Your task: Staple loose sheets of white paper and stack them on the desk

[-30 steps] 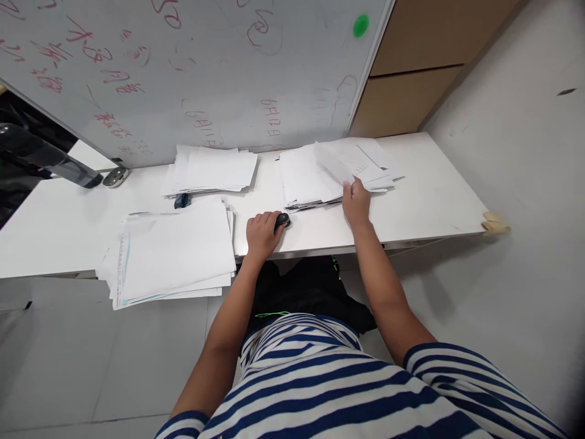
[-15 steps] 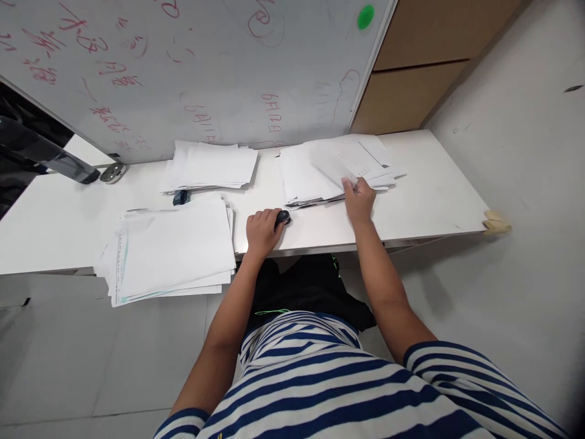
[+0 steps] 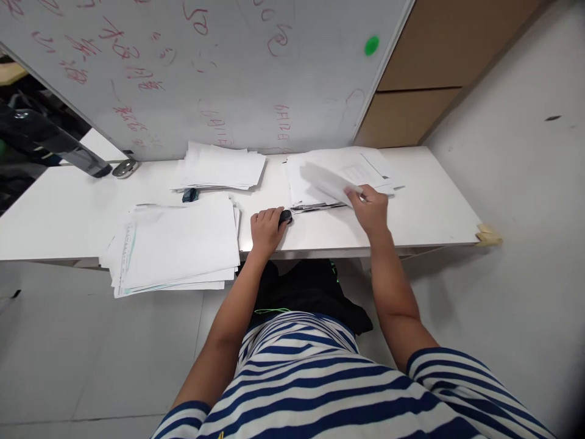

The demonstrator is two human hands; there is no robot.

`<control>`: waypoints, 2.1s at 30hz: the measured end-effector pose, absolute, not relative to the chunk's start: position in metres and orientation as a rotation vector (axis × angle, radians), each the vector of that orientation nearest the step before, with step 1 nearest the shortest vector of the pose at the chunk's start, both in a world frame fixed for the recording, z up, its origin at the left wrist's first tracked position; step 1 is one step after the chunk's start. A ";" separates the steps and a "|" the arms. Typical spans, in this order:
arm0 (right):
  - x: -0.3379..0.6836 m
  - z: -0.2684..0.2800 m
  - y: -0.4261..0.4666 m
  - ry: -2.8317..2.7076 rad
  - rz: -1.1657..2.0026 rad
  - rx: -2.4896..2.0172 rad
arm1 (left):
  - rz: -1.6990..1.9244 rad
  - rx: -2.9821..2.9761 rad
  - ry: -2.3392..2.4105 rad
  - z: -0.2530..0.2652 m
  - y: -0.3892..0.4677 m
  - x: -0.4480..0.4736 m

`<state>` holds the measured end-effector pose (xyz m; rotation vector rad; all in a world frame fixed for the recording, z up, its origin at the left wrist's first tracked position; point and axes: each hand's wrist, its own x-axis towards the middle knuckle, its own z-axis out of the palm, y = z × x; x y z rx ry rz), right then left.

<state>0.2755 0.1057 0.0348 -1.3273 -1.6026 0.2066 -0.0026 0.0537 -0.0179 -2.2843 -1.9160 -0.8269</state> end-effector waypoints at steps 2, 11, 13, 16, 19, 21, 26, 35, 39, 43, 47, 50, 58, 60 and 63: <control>0.280 0.062 0.087 -1.702 0.194 -1.242 | -0.926 -2.330 -1.830 -0.011 0.048 0.000; 0.290 0.122 0.045 -1.721 0.211 -1.195 | -2.303 -2.235 -1.998 0.052 -0.002 0.039; 0.290 0.123 0.044 -1.692 0.261 -1.194 | -2.440 -2.234 -2.089 0.057 -0.006 0.040; 0.290 0.122 0.045 -1.680 0.368 -1.184 | -2.618 -2.196 -2.128 0.055 -0.005 0.037; 0.292 0.117 0.047 -1.696 0.525 -1.152 | -2.786 -2.076 -2.105 0.048 -0.001 0.035; 0.293 0.110 0.046 -1.702 0.644 -1.124 | -2.902 -1.893 -2.089 0.044 0.001 0.035; 0.286 0.079 0.035 -1.743 0.891 -1.184 | -3.068 -1.506 -2.042 0.032 0.002 0.041; 0.276 0.079 0.032 -1.878 0.606 -1.281 | -2.678 -1.795 -1.864 0.021 0.005 0.009; 0.280 0.092 0.044 -2.160 0.508 -1.135 | -2.253 -1.989 -1.854 0.036 0.006 -0.015; 0.280 0.111 0.055 -2.308 0.258 -1.069 | -2.219 -2.043 -1.950 0.041 0.005 -0.028; 0.276 0.129 0.060 -2.375 0.208 -1.010 | -2.136 -2.114 -2.040 0.037 0.001 -0.038; 0.270 0.133 0.062 -2.414 0.219 -0.964 | -2.072 -2.196 -2.026 0.035 -0.002 -0.042; 0.256 0.130 0.070 -2.508 0.280 -0.947 | -1.874 -2.247 -2.369 0.029 -0.009 -0.034; 0.254 0.120 0.071 -2.399 0.382 -0.960 | -1.872 -2.237 -2.411 0.024 -0.010 -0.029; 0.245 0.086 0.068 -1.979 0.603 -0.954 | -1.916 -2.096 -2.510 0.012 -0.011 -0.023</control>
